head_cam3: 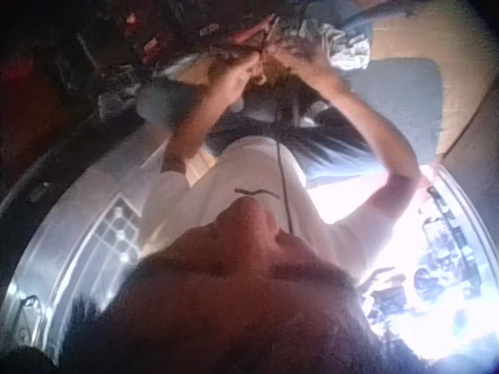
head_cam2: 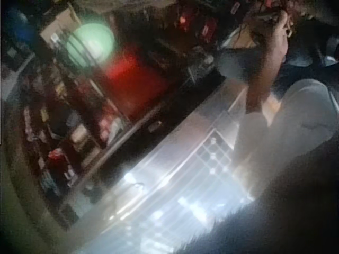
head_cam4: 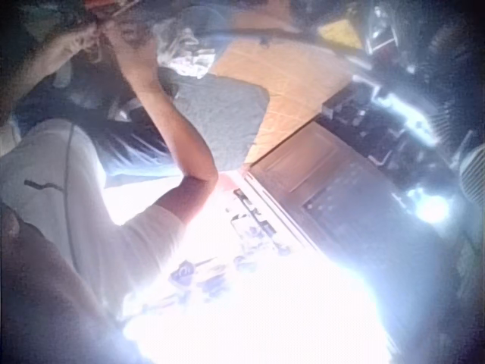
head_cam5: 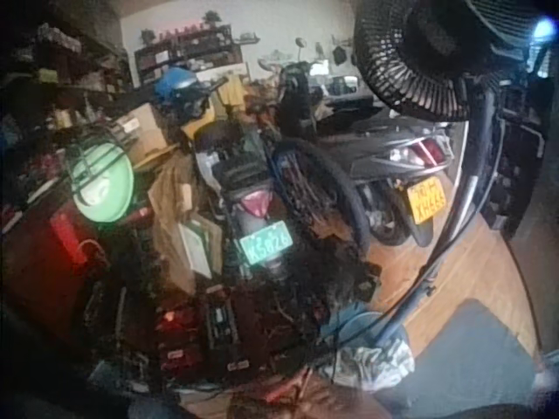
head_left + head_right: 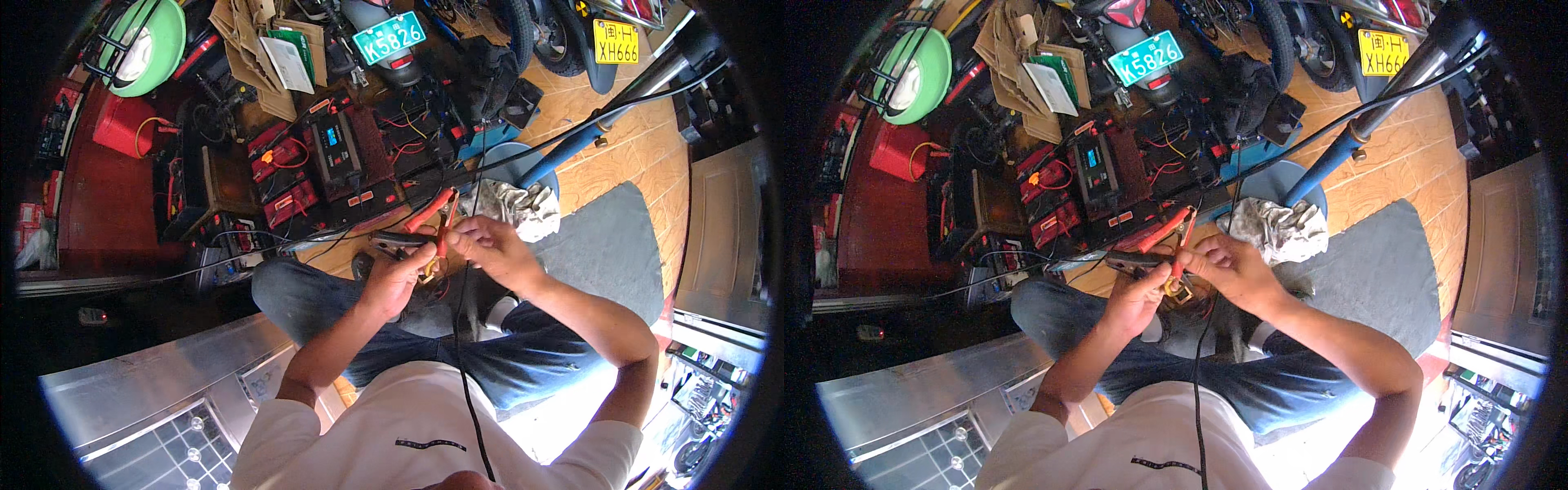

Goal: The person sits on the floor and connects wires to a small white electronic device with a digital display. They attach red and black alligator clips to the device's terminals, then connect yellow wires to the clips. The person adjusts the connections and organizes the wires around several batteries and other equipment on the floor.

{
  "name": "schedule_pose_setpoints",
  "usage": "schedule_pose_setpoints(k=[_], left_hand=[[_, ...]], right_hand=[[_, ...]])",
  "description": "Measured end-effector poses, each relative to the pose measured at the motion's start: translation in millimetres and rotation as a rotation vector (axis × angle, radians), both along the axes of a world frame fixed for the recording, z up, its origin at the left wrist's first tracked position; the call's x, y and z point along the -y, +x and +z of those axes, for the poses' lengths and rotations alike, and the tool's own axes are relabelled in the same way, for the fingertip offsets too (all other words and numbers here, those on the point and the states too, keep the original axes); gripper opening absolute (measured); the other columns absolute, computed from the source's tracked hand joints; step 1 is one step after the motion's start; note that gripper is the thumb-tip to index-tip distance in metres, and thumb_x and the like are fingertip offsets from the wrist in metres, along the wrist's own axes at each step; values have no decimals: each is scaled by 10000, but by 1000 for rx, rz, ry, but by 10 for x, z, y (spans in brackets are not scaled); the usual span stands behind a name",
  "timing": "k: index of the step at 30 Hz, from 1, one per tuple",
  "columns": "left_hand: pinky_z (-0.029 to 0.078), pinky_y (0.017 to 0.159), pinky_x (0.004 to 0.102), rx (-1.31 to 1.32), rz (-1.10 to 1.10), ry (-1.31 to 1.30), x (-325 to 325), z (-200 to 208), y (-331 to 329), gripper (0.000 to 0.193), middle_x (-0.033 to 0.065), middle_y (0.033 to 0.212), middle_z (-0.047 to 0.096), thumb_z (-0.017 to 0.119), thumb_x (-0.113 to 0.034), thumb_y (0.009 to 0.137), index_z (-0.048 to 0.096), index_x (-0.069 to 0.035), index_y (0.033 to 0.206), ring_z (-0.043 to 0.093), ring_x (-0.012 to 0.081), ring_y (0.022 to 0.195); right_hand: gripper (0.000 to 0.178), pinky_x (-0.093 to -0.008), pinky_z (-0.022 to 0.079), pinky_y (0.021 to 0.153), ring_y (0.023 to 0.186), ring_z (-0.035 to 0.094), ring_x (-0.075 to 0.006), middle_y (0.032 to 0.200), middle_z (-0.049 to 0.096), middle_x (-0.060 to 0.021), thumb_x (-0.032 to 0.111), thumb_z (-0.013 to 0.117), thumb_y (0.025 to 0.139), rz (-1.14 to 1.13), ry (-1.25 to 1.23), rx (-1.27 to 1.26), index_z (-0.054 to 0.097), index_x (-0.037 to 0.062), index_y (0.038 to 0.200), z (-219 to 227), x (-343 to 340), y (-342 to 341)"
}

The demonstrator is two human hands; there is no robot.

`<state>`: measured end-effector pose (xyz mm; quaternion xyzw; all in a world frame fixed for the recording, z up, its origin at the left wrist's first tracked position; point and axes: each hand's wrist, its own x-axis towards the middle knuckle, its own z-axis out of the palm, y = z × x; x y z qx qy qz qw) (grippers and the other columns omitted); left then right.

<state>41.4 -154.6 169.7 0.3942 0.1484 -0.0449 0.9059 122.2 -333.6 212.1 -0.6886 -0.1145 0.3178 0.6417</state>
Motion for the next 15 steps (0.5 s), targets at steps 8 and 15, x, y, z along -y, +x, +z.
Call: schedule_pose_setpoints(k=[8,15], left_hand=[[467,778,262,101,102,54,167,-130,-94,235,48,1072,607,605,-140,954,565,-40,1163,587,113,958],[473,928,322,-67,-21,594,-338,-355,-516,475,88,1182,565,718,-86,848,491,-56,1264,550,191,1126]], right_hand=[[302,-246,466,832,942,574,-82,1045,636,-23,262,548,996,-16,208,-133,588,25,1179,-237,-210,-80],[265,-212,430,618,678,494,-60,751,527,24,271,481,1026,73,118,-212,586,28,1037,-213,-182,-68]])
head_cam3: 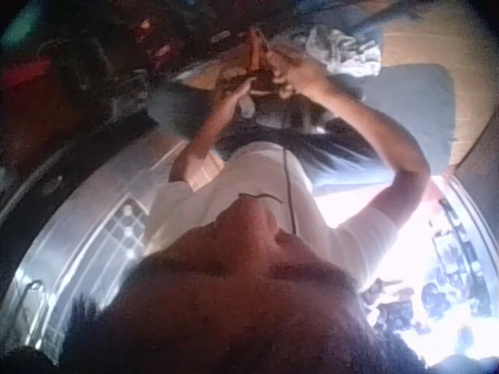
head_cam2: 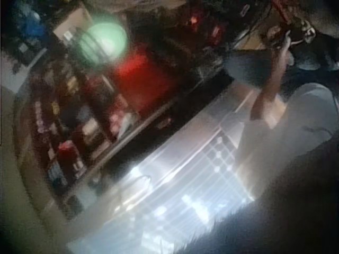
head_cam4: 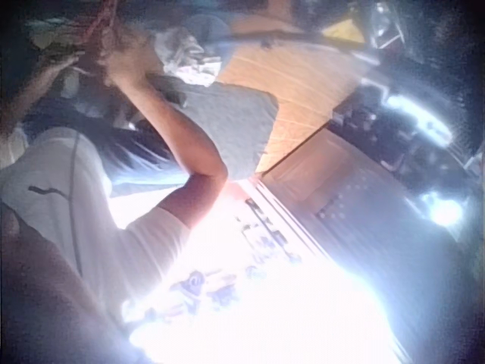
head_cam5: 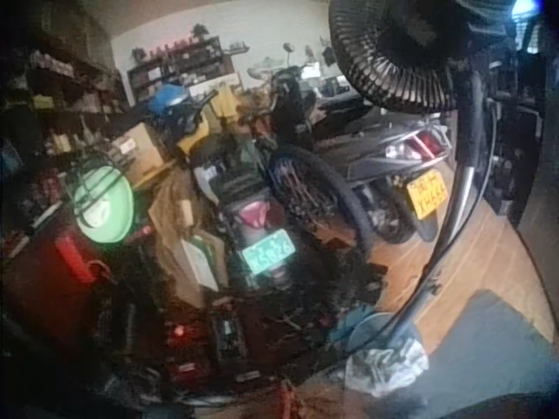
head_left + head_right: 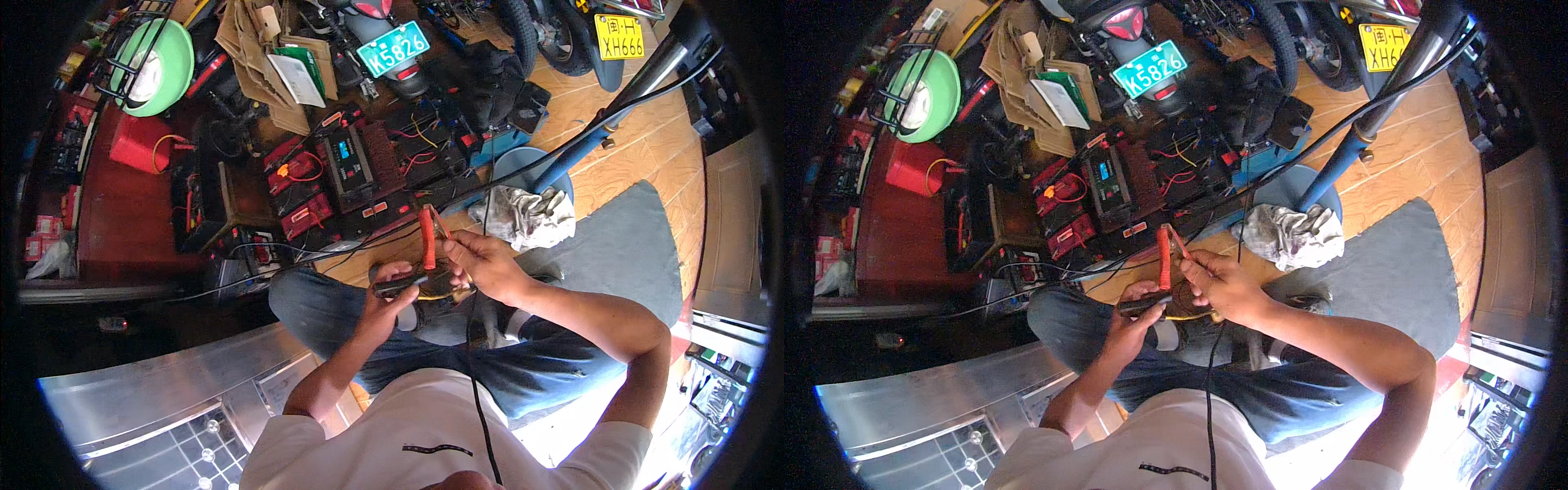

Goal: The person sits on the floor and connects wires to a small white electronic device with a digital display. They attach red and black alligator clips to the device's terminals, then connect yellow wires to the clips. The person adjusts the connections and organizes the wires around several batteries and other equipment on the floor.

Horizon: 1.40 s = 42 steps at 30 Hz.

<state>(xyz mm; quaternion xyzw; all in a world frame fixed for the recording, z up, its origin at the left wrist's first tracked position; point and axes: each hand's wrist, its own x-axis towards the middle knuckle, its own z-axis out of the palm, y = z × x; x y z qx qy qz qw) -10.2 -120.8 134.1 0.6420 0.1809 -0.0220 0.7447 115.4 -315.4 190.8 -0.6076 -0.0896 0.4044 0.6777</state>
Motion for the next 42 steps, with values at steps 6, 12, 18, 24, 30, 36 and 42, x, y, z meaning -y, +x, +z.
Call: schedule_pose_setpoints(k=[6,12,18,24,30,36,42], left_hand=[[356,1066,389,14,-129,-2,-366,171,6,614,133,1372,465,676,-105,863,377,-49,1397,486,243,1242],[519,774,309,-152,-220,-250,-402,657,435,384,115,1121,594,615,-150,945,446,-42,1272,640,169,918],[527,720,270,41,-348,51,-90,882,626,266,55,959,644,632,-147,942,517,-28,1149,646,129,817],[539,748,278,70,-386,244,-133,985,599,242,86,1008,657,635,-81,929,511,13,1114,652,130,851],[545,720,260,92,-418,396,-143,1073,614,252,94,986,674,647,-77,919,511,20,1107,659,126,851],[556,759,272,169,-322,428,-59,1026,559,208,102,993,674,645,-27,904,552,28,1081,650,122,898],[557,770,271,92,-296,420,-55,940,559,219,88,1015,669,665,-8,882,561,27,1072,646,118,909]], right_hand=[[291,-192,351,531,588,394,-34,670,436,60,304,467,1031,43,34,-34,606,48,1045,-4,-14,-3],[329,-269,440,689,753,521,-111,848,585,-34,275,516,1008,86,-92,313,600,4,1175,133,8,30],[343,-340,487,732,829,632,-192,912,655,-148,239,579,962,101,8,480,573,11,1218,125,-80,0],[317,-428,509,631,711,664,-361,779,639,-213,211,582,900,107,-16,711,603,13,1146,109,-62,-5],[252,-466,502,595,673,645,-400,702,622,-207,157,569,839,39,8,818,630,11,1034,208,-119,34],[221,-493,507,603,671,637,-413,699,629,-210,172,576,819,-25,-96,879,632,12,961,238,-184,19],[268,-501,513,621,673,635,-421,705,635,-213,201,592,810,55,-202,852,643,10,992,249,-170,39]])
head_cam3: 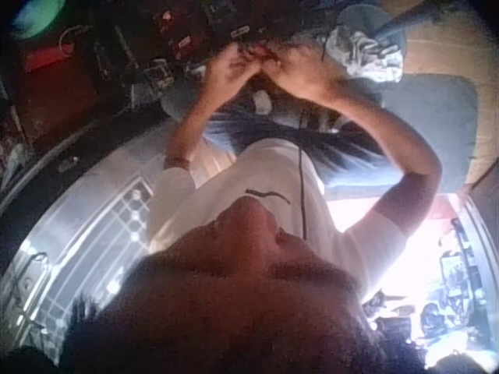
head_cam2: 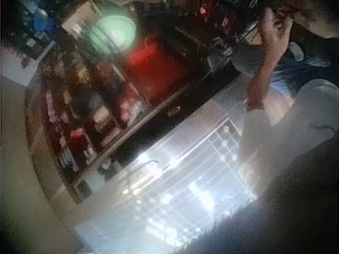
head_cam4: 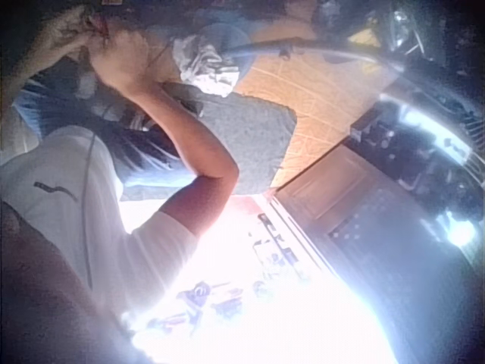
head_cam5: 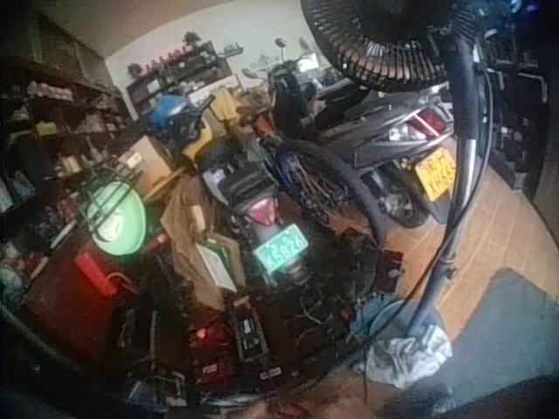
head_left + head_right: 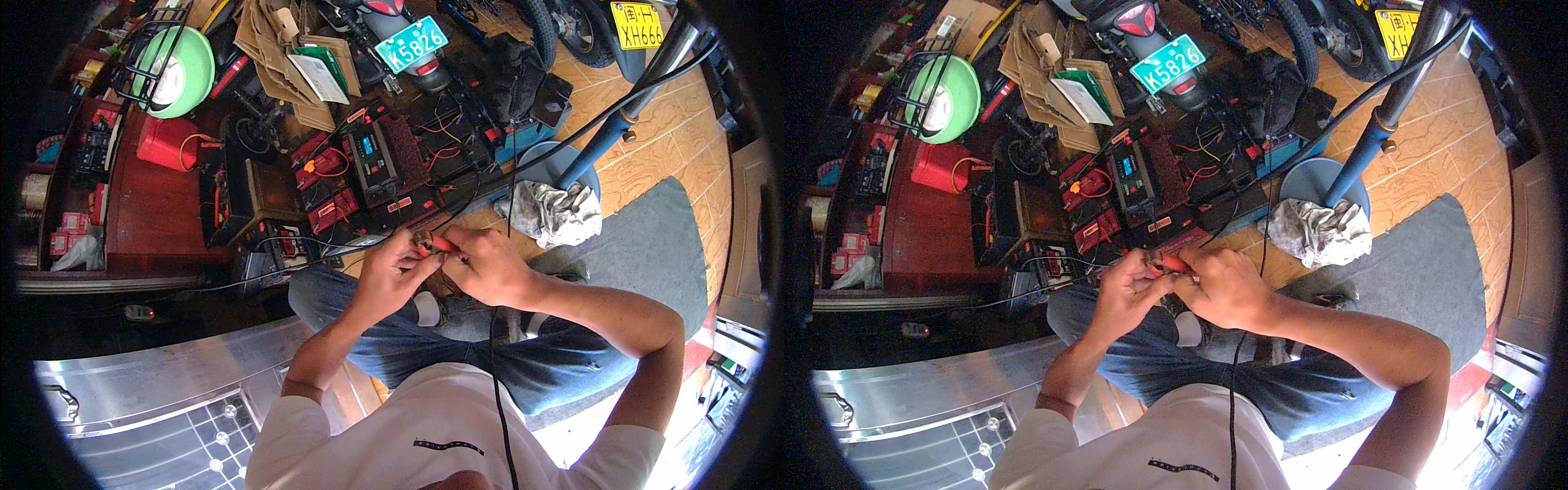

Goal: The person sits on the floor and connects wires to a small white electronic device with a digital display. They attach red and black alligator clips to the device's terminals, then connect yellow wires to the clips. The person adjusts the connections and organizes the wires around several batteries and other equipment on the floor.

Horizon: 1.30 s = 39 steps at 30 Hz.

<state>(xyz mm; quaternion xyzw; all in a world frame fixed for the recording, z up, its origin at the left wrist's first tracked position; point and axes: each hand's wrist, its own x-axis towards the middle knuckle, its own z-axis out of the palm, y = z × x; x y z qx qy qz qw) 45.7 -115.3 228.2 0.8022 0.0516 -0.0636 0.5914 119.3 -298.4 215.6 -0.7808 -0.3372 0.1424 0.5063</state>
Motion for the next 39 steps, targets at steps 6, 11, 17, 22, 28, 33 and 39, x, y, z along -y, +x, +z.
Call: schedule_pose_setpoints(k=[6,11,17,22,28,33,39], left_hand=[[564,712,262,17,-30,-43,-150,43,2,174,60,932,651,698,-44,872,563,8,967,641,105,837],[557,665,243,37,-10,-79,-109,7,13,176,45,856,641,707,-67,872,554,-2,927,642,99,792],[538,635,218,2,11,-135,-98,-36,-6,161,57,877,658,696,-78,883,568,-10,953,644,101,776],[540,652,235,4,24,-269,-102,-100,-21,156,78,961,670,662,-87,907,581,-8,1014,652,118,795],[585,691,305,-115,291,-588,-88,-238,-99,174,81,977,670,620,-125,932,563,-48,1078,679,173,831],[598,714,337,-314,349,-865,-314,-370,-196,175,93,983,668,581,-126,938,555,-82,1105,696,249,851],[599,784,398,-409,219,-859,-406,-421,-276,217,88,991,632,547,-218,979,513,-74,1138,683,249,940]], right_hand=[[317,-384,563,662,759,706,-307,834,688,-197,123,677,829,42,395,-176,627,-25,1105,60,-7,87],[267,-357,568,695,798,715,-283,885,699,-201,85,675,859,101,346,-19,646,-41,1093,104,-14,206],[196,-325,560,659,754,713,-227,841,699,-184,52,637,878,69,389,-80,647,-49,1046,84,6,165],[154,-270,522,674,749,643,-114,822,666,-84,68,591,914,29,408,-474,621,-20,1037,-62,14,130],[247,-291,489,750,817,598,-106,870,657,-50,211,583,959,108,282,-740,618,7,1094,-277,9,157],[304,-269,469,732,805,569,-95,868,639,-41,225,613,959,303,108,-439,608,-28,1128,-430,48,135],[307,-242,434,644,722,524,-75,772,591,-8,272,602,965,307,129,-475,629,17,1135,-414,16,75]])
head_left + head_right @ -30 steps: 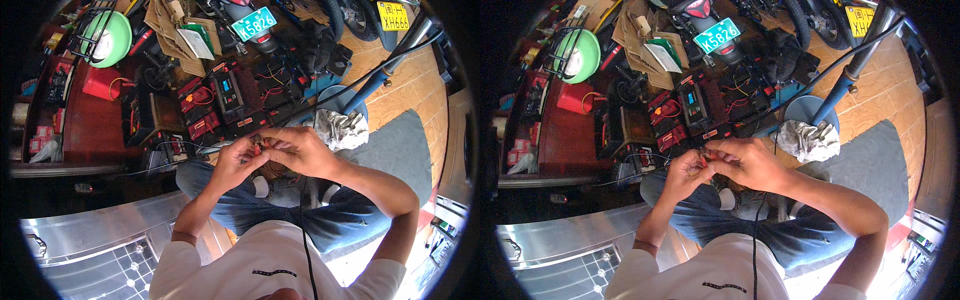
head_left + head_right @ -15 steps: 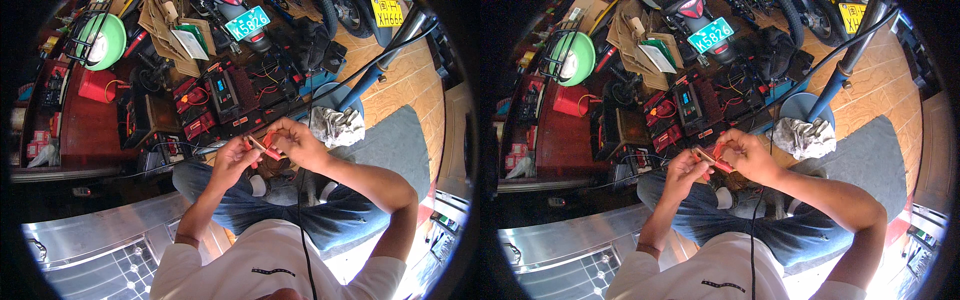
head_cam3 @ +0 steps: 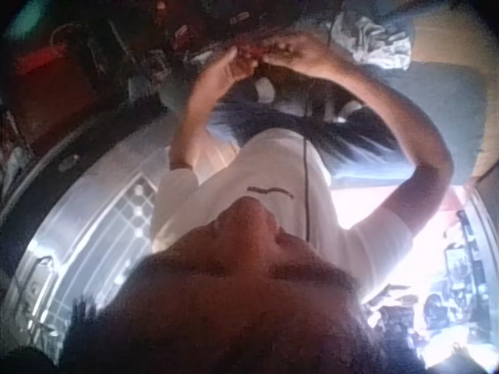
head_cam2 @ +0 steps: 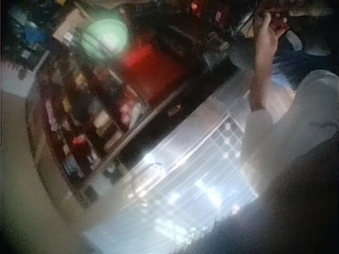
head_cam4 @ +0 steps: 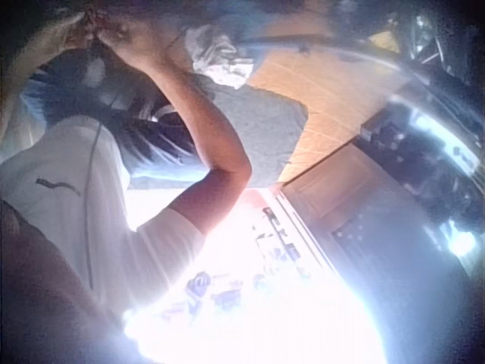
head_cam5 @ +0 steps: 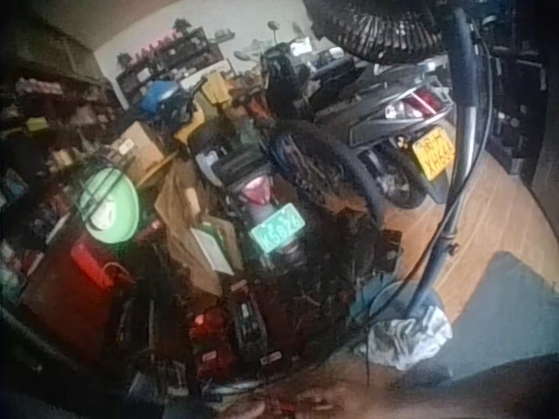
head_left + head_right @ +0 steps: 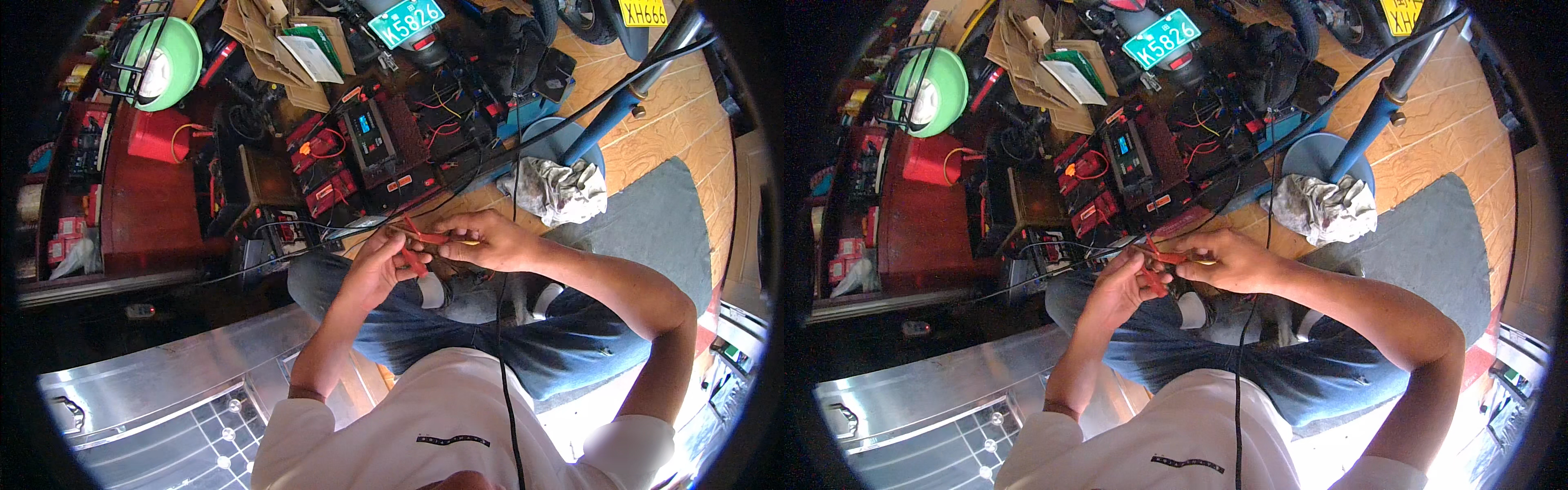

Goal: The person sits on the floor and connects wires to a small white electronic device with a digital display. They attach red and black alligator clips to the device's terminals, then connect yellow wires to the clips. The person adjusts the connections and organizes the wires around several batteries and other equipment on the floor.

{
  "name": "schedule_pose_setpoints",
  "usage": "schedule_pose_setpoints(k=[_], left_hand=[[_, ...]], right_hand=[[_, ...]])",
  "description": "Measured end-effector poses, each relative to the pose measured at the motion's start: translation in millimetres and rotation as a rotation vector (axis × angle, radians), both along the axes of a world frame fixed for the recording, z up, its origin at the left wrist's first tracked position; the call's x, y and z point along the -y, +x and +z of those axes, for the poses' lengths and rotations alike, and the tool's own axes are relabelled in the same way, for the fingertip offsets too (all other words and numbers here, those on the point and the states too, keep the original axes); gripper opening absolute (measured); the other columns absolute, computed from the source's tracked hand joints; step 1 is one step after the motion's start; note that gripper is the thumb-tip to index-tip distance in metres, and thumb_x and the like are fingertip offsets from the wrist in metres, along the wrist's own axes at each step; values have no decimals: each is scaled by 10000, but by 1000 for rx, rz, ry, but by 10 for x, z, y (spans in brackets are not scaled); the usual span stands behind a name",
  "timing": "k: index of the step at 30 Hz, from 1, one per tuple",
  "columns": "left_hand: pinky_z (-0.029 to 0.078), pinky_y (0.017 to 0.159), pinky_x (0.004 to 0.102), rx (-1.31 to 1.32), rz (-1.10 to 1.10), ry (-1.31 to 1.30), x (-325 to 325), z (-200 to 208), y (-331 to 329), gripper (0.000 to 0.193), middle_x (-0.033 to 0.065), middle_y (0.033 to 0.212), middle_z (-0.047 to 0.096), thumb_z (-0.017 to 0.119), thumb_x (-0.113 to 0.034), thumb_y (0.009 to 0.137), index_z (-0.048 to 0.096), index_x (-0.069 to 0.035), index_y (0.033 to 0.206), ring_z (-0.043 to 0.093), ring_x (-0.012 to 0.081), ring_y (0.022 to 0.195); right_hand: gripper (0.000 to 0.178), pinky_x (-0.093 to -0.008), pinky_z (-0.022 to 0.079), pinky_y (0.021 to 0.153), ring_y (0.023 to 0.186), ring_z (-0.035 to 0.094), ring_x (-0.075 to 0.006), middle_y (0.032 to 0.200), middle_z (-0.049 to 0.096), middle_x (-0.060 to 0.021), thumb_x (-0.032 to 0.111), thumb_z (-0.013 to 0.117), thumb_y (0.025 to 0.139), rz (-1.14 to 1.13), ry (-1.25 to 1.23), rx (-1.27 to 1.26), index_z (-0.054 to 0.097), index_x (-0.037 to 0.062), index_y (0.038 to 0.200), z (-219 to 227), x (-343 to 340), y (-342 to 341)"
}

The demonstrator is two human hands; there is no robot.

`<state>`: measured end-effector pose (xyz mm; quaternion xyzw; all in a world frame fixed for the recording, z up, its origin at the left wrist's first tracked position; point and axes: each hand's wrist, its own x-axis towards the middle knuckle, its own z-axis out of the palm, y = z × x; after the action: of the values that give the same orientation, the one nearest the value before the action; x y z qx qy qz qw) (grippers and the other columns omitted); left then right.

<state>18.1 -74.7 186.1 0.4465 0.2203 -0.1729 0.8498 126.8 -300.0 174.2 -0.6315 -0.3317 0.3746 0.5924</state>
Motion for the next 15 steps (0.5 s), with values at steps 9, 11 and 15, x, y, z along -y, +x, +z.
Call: schedule_pose_setpoints(k=[9,11,15], left_hand=[[457,501,239,316,-19,531,287,64,159,296,26,742,557,468,-357,1019,492,-62,1008,556,113,579],[428,472,226,323,-7,664,338,35,228,308,20,708,542,451,-367,1024,486,-64,990,536,99,550],[409,455,212,352,37,669,464,-33,277,313,18,687,534,421,-373,1034,479,-75,961,510,81,522]], right_hand=[[499,-270,397,571,636,490,-98,702,545,4,531,425,994,146,-57,-266,617,71,967,226,-154,-6],[526,-276,398,564,616,484,-101,685,538,3,564,413,985,97,-66,-271,621,81,983,225,-164,-23],[618,-264,349,481,506,433,-88,562,457,16,623,382,968,-2,-146,-364,620,58,893,208,-169,-27]])
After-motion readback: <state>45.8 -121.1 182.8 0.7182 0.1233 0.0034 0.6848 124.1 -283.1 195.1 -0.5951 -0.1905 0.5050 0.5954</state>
